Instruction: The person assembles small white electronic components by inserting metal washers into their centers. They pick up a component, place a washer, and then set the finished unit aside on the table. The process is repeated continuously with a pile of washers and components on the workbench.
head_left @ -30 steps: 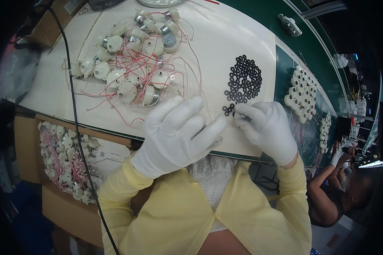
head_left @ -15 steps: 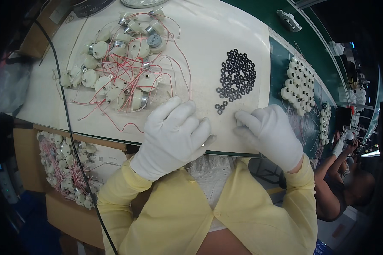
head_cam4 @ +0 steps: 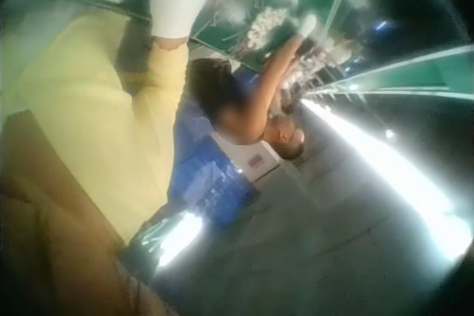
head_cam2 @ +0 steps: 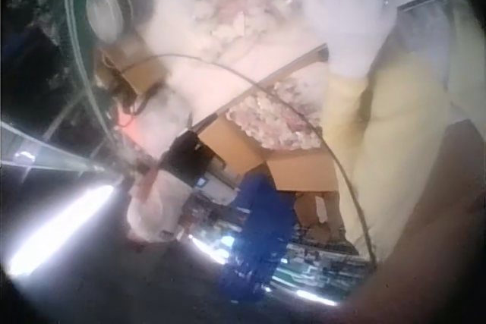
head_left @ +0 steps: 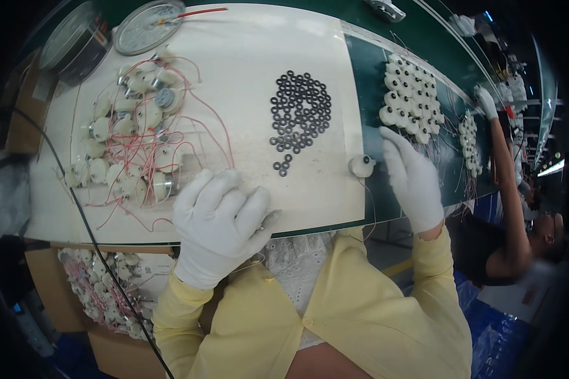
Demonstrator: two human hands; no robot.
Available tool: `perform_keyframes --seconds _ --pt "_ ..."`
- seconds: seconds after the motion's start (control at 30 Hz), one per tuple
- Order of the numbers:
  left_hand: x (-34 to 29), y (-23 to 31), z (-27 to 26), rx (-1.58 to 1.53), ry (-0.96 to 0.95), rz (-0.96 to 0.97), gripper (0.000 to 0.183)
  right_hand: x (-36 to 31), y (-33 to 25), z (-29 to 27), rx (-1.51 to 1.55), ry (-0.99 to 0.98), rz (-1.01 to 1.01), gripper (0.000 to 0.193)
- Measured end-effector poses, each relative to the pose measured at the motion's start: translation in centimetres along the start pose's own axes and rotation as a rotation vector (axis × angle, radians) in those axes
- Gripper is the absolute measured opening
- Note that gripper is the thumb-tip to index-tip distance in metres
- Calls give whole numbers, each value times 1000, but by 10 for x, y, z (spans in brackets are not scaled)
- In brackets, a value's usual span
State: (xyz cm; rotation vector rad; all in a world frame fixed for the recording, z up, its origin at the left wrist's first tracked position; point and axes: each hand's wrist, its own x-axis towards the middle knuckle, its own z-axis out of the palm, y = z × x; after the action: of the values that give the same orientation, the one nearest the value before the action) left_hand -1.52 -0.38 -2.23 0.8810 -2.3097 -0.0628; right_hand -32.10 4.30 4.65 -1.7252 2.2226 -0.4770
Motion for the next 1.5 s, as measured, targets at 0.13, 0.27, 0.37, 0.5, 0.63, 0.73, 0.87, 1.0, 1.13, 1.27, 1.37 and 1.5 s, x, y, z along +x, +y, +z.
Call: perform_keyframes --seconds 0.13,0.27,0.37,0.5,0.63,0.73,0.87,1.0,1.13,1.27,1.37,1.5 --pt "0 2 -1 30 -8 10 35 0 -15 18 -139 -13 -221 39" --pt "0 2 -3 57 -45 17 36 0 -7 -3 -45 27 -159 37" --pt "-1 2 -3 55 -57 18 39 -2 24 -36 54 86 128 37" --pt "0 3 -6 37 -84 26 40 -7 104 -62 -145 206 211 44" --pt "7 4 -5 69 -32 42 30 -2 138 -47 195 162 256 55" --pt "5 3 -4 81 -30 42 30 5 145 -36 184 242 300 55" --pt "0 3 -1 157 3 35 30 3 145 -39 75 317 374 35" --pt "-8 5 -8 226 95 -15 27 7 138 -39 -147 336 303 22" --pt "-7 14 -20 176 203 -20 25 -13 115 -50 -182 538 14 19" --pt "10 14 -32 -321 74 69 25 -36 31 -15 205 617 -263 40" --pt "28 31 -21 -619 151 60 42 -33 -29 8 143 320 -717 41" --pt "46 57 -7 -872 222 -28 52 -14 -57 33 418 267 -1008 28"
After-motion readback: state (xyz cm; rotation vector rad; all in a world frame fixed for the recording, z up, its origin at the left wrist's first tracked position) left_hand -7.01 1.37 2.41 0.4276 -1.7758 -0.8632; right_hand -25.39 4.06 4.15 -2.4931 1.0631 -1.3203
